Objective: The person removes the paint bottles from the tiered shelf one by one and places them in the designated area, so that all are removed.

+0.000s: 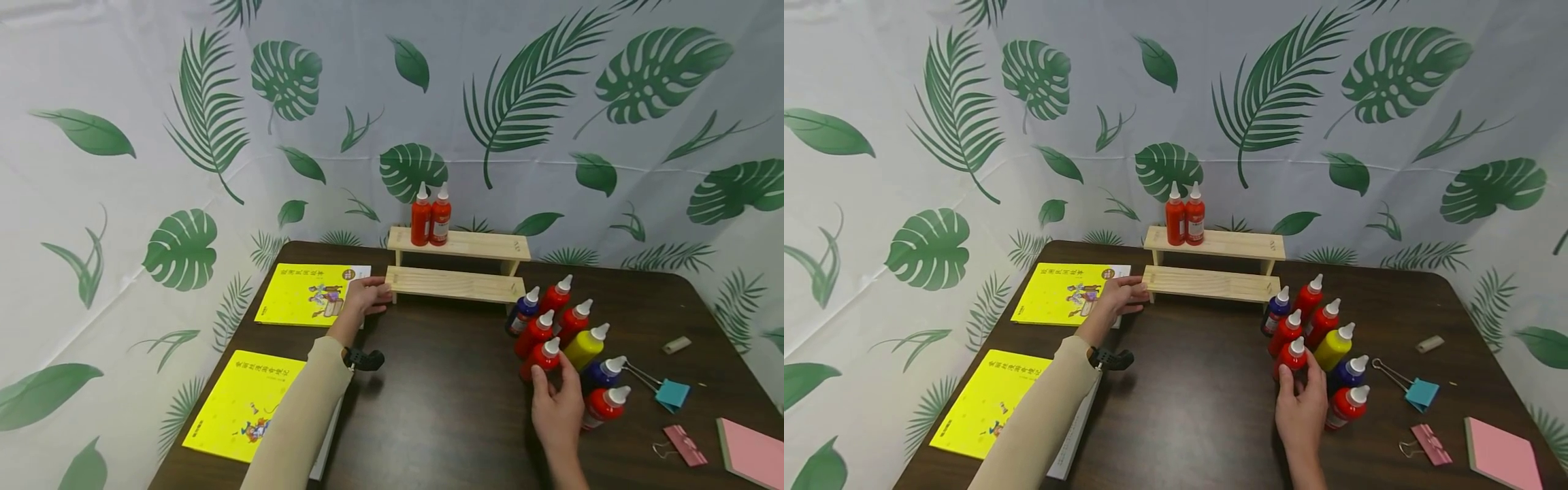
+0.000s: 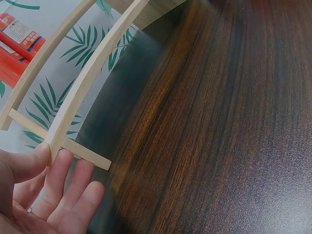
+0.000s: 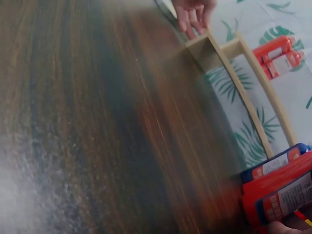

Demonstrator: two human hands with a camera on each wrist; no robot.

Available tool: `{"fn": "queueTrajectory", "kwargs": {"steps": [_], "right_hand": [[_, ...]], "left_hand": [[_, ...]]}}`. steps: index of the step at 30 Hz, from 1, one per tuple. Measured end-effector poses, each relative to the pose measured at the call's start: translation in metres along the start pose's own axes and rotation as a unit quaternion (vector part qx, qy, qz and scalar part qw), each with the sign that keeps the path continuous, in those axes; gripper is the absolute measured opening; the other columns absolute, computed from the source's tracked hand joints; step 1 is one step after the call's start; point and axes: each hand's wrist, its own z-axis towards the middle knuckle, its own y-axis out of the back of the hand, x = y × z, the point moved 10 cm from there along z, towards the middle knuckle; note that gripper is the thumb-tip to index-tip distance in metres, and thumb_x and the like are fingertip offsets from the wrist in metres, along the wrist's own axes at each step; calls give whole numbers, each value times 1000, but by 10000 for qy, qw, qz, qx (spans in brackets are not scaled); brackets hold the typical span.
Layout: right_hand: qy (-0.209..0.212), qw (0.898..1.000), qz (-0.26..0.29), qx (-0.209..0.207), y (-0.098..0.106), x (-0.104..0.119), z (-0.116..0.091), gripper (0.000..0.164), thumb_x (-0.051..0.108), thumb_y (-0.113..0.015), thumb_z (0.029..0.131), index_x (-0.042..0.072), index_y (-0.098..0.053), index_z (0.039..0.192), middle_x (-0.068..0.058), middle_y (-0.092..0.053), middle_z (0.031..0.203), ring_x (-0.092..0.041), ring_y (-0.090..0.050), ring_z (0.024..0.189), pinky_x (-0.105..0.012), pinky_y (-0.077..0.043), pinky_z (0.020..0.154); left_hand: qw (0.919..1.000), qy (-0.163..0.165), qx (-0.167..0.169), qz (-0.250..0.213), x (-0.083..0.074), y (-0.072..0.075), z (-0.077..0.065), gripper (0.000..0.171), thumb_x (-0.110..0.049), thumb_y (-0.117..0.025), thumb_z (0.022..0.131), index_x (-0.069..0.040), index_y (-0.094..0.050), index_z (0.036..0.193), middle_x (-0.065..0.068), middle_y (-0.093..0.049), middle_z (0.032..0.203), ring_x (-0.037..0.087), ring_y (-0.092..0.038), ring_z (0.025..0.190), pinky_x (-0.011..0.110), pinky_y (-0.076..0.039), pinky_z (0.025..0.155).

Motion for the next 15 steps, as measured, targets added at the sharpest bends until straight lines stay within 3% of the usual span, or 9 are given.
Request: {"fn": "queueTrajectory", "kwargs": {"steps": [9,15], "right_hand": [[-233,9995,-7,194,-3,-5,4,56,21,-55,97,0,-35,145,-24,-39,145,-39,-38,133,-57,-42,92],[-197,9997,124,50,3,6,4,60,19,-59,95,11,-34,148,-16,-37,149,-36,-36,135,-60,-39,98]], "left_hand": [[10000,-25,8,-18,1,-1,1,34,-18,-69,89,-9,-64,121,12,-72,98,21,-71,86,33,-58,70],[10000,-2,37,-15,1,-1,2,34,-18,-69,89,-9,-64,121,11,-72,98,21,-71,86,34,-58,71]]}}
